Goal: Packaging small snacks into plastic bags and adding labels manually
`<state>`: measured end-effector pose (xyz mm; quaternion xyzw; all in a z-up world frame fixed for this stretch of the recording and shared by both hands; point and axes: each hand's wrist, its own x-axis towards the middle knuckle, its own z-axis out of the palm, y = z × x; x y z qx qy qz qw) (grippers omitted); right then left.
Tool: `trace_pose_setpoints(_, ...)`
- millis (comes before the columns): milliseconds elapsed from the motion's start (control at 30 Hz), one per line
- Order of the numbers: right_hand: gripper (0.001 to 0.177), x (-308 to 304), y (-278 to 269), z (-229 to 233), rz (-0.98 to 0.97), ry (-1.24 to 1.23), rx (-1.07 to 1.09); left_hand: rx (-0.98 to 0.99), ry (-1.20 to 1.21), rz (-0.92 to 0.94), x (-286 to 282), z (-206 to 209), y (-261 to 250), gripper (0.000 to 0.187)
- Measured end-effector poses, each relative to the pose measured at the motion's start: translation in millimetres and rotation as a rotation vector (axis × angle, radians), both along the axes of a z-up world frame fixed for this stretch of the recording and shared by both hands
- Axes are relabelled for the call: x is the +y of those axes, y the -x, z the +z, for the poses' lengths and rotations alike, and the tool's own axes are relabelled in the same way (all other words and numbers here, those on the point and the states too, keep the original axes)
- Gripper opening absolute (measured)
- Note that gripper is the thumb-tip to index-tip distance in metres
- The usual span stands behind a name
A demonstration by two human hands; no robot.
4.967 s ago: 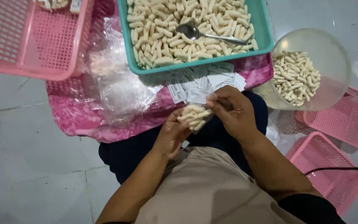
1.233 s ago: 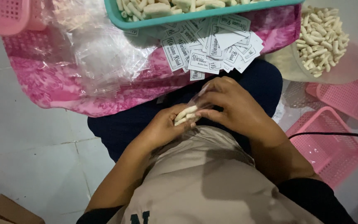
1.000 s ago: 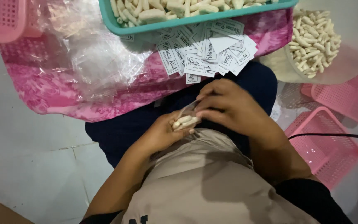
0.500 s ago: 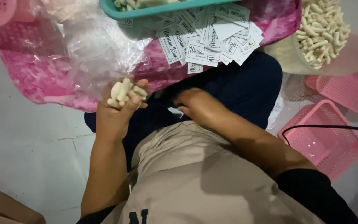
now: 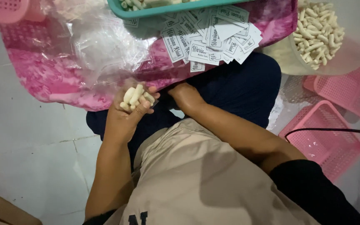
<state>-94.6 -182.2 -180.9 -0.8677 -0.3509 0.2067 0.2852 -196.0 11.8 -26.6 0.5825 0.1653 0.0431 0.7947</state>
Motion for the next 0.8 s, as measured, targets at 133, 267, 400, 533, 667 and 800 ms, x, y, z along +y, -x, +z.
trace_pose_setpoints(133,0.015,-19,-1,45,0.133,0.040,-0.097,0.020,-0.037,-0.046,-2,5,4,0.047)
trace_pose_setpoints(267,0.040,-67,5,60,-0.107,-0.315,0.303,0.060,0.128,-0.108,-4,2,10,0.056)
trace_pose_setpoints(400,0.041,-105,-2,127,-0.203,-0.418,0.743,0.141,0.204,-0.316,-10,-7,7,0.057)
trace_pose_setpoints(533,0.042,-128,-17,178,-0.214,-0.476,0.548,0.136,0.233,-0.408,-23,-2,1,0.056)
trace_pose_setpoints(667,0.046,-138,-29,204,-0.146,-0.617,0.477,0.130,0.275,-0.513,-31,12,-3,0.063)
trace_pose_setpoints(800,0.025,-110,-19,228,-0.277,-0.621,0.248,0.019,0.182,-0.448,-42,-13,6,0.056)
